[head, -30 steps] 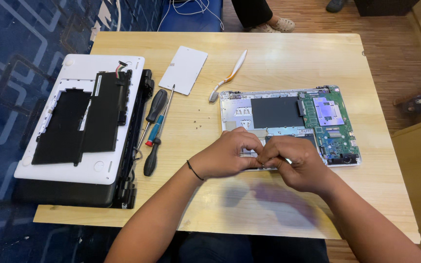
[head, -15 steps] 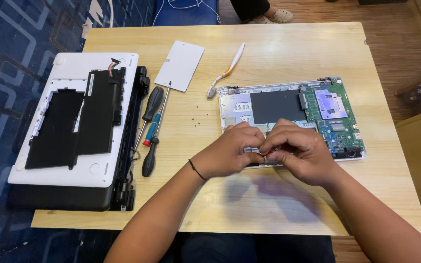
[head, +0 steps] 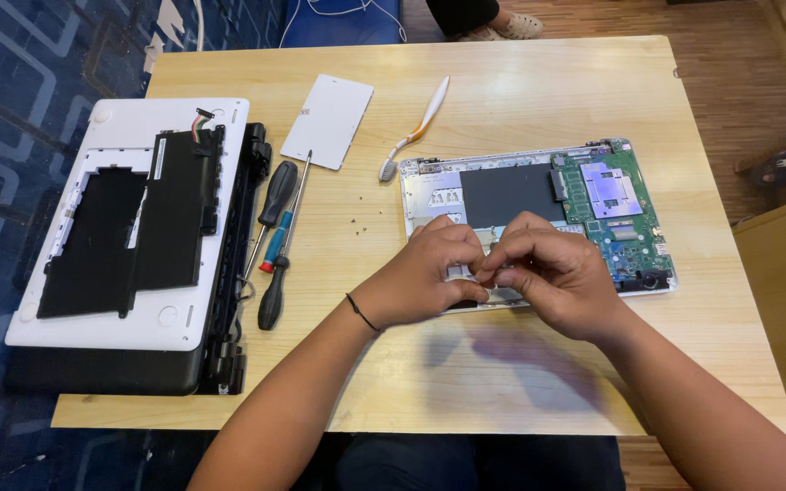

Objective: The person removes the back cover of a white laptop, then uses a screwdriver to remove screws and detach internal components including the battery and a small camera module. The removed parts are placed on the table next to the laptop.

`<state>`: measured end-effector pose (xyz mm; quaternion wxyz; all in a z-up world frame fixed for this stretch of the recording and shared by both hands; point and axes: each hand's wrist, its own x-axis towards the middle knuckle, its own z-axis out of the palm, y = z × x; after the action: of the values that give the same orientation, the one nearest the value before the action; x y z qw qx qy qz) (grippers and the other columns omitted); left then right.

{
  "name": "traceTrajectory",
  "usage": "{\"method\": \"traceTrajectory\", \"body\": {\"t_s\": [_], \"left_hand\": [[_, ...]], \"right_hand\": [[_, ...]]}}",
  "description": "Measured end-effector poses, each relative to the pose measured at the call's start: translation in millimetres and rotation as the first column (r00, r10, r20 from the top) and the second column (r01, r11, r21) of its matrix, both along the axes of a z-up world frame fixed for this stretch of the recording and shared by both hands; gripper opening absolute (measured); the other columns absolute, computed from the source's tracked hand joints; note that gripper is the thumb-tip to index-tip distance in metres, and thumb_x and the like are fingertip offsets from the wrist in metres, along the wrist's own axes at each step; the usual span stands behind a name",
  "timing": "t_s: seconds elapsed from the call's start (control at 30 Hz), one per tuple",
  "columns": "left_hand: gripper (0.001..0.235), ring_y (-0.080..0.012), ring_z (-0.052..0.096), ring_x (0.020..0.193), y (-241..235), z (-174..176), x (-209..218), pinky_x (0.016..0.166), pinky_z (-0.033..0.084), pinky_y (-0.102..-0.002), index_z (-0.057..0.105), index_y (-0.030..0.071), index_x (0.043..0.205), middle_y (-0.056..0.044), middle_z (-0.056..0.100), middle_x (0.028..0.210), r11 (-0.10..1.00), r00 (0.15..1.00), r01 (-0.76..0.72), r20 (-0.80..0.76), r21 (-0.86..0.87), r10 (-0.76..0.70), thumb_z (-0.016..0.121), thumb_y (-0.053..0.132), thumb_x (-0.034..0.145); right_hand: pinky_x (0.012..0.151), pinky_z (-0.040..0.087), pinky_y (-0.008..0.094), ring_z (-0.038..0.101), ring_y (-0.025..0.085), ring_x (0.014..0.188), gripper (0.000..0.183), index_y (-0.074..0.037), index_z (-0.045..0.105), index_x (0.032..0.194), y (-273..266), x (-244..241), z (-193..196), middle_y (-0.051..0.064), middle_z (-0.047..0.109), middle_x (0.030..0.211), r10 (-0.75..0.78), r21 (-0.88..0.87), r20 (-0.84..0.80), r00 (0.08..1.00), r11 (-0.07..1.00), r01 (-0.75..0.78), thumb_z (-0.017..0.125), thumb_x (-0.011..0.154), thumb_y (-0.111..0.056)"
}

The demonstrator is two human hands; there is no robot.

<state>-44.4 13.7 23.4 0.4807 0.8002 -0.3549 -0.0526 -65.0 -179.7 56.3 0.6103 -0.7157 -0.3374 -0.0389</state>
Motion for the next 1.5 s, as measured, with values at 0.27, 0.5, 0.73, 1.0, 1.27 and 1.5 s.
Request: {"method": "traceTrajectory", "body": {"t_s": [0.27, 0.5, 0.73, 1.0, 1.27, 1.5], "left_hand": [[0.020, -0.0185, 0.051, 0.092, 2.0, 6.1, -1.4, 0.087, 0.033, -0.033, 0.065, 0.017, 0.078, 0.003, 0.056, 0.084, 1.000, 1.000, 0.017, 0.017, -0.008, -0.017, 0.075, 0.034, 0.078], [0.026, -0.0185, 0.052, 0.089, 0.2, 0.6, -0.5, 0.083, 0.035, -0.033, 0.064, 0.017, 0.074, 0.003, 0.055, 0.079, 0.999, 0.998, -0.050, 0.047, -0.017, 0.051, 0.081, 0.037, 0.070], [0.019, -0.0190, 0.050, 0.092, 3.8, 15.9, -3.5, 0.085, 0.032, -0.033, 0.065, 0.016, 0.074, 0.003, 0.059, 0.084, 0.999, 0.999, 0.048, 0.024, -0.013, -0.047, 0.071, 0.032, 0.083], [0.028, -0.0203, 0.053, 0.090, 13.1, 24.4, -2.3, 0.085, 0.032, -0.034, 0.068, 0.014, 0.087, 0.000, 0.064, 0.082, 0.995, 0.999, -0.033, 0.028, 0.095, 0.031, 0.077, 0.037, 0.075], [0.022, -0.0201, 0.051, 0.092, 10.7, 18.3, -2.2, 0.086, 0.030, -0.034, 0.071, 0.017, 0.091, 0.000, 0.064, 0.084, 0.981, 0.999, -0.006, 0.043, 0.192, -0.002, 0.076, 0.033, 0.077], [0.015, -0.0194, 0.051, 0.092, 11.7, 14.8, -0.4, 0.085, 0.031, -0.033, 0.070, 0.018, 0.087, 0.001, 0.063, 0.087, 0.991, 0.999, 0.007, 0.037, 0.132, -0.012, 0.072, 0.031, 0.081]], "right_hand": [[0.058, 0.045, 0.027, 0.054, 0.017, 0.065, 0.004, -0.001, 0.072, 0.081, -0.7, 3.6, -7.8, 0.011, 0.064, 0.075, 0.025, -0.011, 0.003, 1.000, 1.000, -0.024, 0.068, 0.081, -0.004], [0.059, 0.047, 0.026, 0.052, 0.017, 0.062, 0.005, -0.002, 0.071, 0.082, 5.2, -0.6, -0.1, 0.009, 0.068, 0.072, 0.015, -0.034, 0.041, 0.999, 0.999, -0.014, 0.069, 0.080, -0.005], [0.063, 0.047, 0.029, 0.054, 0.019, 0.065, 0.008, -0.003, 0.073, 0.083, 4.2, 0.3, -3.2, 0.009, 0.065, 0.073, 0.007, -0.032, 0.090, 0.996, 0.999, -0.004, 0.067, 0.082, -0.008], [0.069, 0.047, 0.030, 0.056, 0.021, 0.073, 0.008, 0.001, 0.071, 0.086, -2.7, 2.2, -2.2, 0.010, 0.067, 0.075, -0.030, 0.036, 0.060, 0.998, 0.999, 0.028, 0.064, 0.084, -0.002], [0.068, 0.046, 0.030, 0.055, 0.021, 0.072, 0.005, 0.003, 0.069, 0.084, -5.0, 4.5, -7.9, 0.012, 0.065, 0.073, -0.040, 0.079, 0.024, 0.999, 0.996, 0.038, 0.065, 0.082, 0.001], [0.060, 0.044, 0.027, 0.055, 0.021, 0.071, 0.005, 0.002, 0.070, 0.083, 1.8, 2.5, -4.9, 0.012, 0.066, 0.071, -0.032, 0.035, 0.006, 0.999, 0.999, 0.032, 0.065, 0.081, 0.001]]}}
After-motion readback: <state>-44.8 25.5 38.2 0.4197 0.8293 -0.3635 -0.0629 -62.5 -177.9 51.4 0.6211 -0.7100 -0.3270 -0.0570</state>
